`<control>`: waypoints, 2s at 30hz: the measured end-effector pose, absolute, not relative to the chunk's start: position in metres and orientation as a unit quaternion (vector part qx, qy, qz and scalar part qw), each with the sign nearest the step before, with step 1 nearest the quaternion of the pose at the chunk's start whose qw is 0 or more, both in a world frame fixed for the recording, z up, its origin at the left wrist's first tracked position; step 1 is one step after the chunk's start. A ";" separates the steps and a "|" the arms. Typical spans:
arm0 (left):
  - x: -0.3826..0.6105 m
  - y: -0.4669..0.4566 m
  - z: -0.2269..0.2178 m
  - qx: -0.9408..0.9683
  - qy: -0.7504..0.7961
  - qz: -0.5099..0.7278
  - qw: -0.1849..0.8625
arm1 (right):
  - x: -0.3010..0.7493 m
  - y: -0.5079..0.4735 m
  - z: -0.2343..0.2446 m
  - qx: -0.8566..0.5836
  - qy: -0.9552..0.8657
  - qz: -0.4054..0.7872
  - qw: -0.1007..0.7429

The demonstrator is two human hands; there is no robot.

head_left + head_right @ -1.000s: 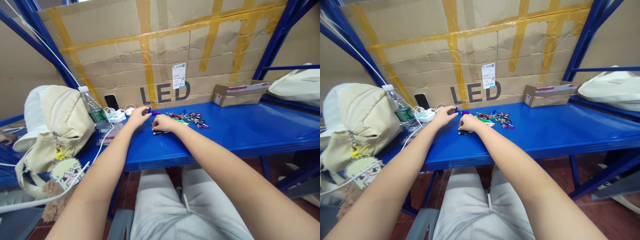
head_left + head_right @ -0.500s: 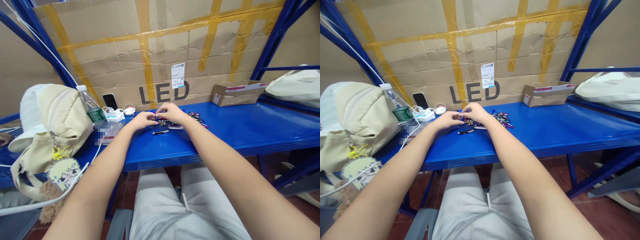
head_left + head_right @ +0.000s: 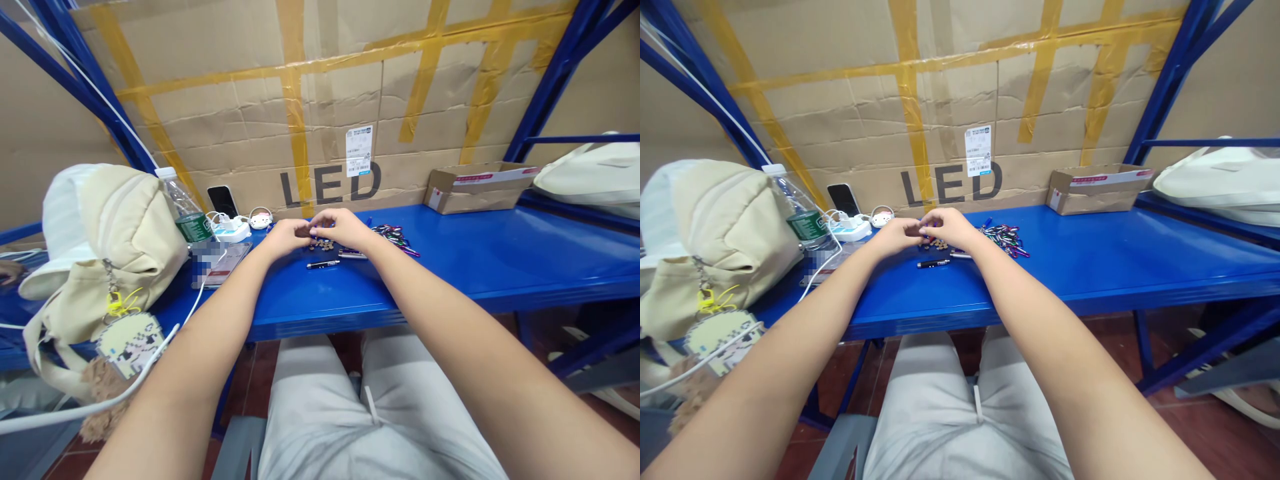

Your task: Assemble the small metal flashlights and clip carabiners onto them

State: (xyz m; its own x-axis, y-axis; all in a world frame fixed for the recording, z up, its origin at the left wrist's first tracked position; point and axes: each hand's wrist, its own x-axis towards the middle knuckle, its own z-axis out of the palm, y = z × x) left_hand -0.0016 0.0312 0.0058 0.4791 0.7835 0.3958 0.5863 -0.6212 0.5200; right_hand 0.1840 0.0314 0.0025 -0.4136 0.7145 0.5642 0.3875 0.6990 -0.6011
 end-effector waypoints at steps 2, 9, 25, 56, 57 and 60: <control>-0.003 0.033 0.007 0.851 0.389 0.340 0.094 | 0.185 0.030 0.003 -0.327 -0.819 0.185 0.433; -0.008 0.040 0.006 0.856 0.376 0.353 0.028 | 0.188 0.028 0.004 -0.295 -0.837 0.085 0.453; 0.003 0.032 0.004 0.841 0.417 0.300 0.167 | 0.191 0.034 0.000 -0.384 -0.866 -0.033 0.319; 0.001 0.034 0.002 0.812 0.470 0.297 0.177 | 0.196 0.035 -0.009 -0.505 -0.849 0.024 0.152; 0.001 0.034 0.002 0.813 0.469 0.294 0.178 | 0.195 0.035 -0.009 -0.502 -0.851 0.027 0.151; 0.000 0.035 0.002 0.820 0.462 0.282 0.186 | 0.194 0.037 -0.008 -0.505 -0.851 0.025 0.140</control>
State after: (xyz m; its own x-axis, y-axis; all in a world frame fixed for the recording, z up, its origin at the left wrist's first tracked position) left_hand 0.0004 0.0346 0.0021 0.4135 0.8632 0.2897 0.6533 -0.5029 0.5660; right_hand 0.1937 0.0368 -0.0078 -0.4511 0.8669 0.2122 0.8529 0.4887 -0.1837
